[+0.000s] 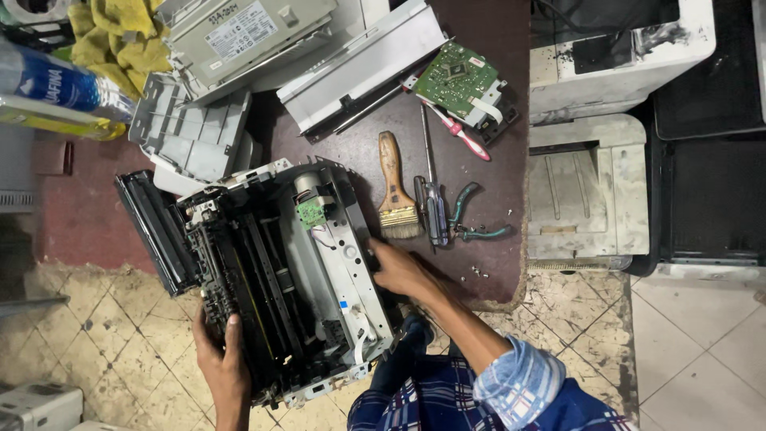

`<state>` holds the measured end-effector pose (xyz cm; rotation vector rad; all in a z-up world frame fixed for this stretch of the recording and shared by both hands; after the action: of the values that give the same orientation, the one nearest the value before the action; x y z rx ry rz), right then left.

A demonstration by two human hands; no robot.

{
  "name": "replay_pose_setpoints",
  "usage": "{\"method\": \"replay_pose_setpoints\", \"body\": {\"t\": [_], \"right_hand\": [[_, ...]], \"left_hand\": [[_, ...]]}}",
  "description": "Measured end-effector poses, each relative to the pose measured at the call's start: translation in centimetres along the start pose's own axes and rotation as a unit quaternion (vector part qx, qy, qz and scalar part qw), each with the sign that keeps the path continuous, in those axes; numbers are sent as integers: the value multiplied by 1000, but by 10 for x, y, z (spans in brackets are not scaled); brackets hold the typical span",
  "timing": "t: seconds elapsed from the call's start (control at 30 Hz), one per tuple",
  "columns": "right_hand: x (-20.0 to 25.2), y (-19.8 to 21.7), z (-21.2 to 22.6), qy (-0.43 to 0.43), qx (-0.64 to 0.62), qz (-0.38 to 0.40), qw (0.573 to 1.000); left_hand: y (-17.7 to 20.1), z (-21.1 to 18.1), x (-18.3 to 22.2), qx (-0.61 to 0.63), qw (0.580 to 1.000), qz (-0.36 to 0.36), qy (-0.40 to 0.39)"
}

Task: The person disassembles a printer by removing screws with a screwdriver, then uses a brush to clean internal components and circuit boards. The person repositions the printer parts and continues brushing various surfaces.

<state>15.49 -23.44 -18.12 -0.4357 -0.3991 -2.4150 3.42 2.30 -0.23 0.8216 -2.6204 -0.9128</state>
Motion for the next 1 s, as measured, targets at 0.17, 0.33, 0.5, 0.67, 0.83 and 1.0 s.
{"method": "replay_pose_setpoints", "body": {"t": [0.17, 0.33, 0.5, 0.67, 0.83, 1.0], "right_hand": [[-1, -13, -6, -79, -127, -123, 981], [-4, -34, -40, -122, -172, -128, 969], [10, -23, -59, -37, -177, -196, 964], [18, 1, -29, 41, -69, -249, 965], [37, 34, 4, 10, 33, -251, 967], [53, 129, 2, 14, 87, -339, 937]], "left_hand": [[-1, -6, 1, -19, 1000, -6, 19], [0, -8, 3, -49, 995, -10, 88], [0, -9, 1, -41, 999, -14, 19], [4, 10, 1, -48, 999, -9, 7], [4, 26, -4, -23, 999, -22, -12], [3, 39, -8, -55, 997, -51, 29]]}}
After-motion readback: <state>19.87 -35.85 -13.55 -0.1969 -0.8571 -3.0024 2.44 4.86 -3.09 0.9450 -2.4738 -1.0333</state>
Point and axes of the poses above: each hand's wrist, its own x-axis away from the middle knuckle, its own y-axis out of the back of the hand, z = x × y, the point moved 4 cm from there along -x, towards the middle knuckle, and after that the axes turned 1 degree about y, right-handed, at the moved point
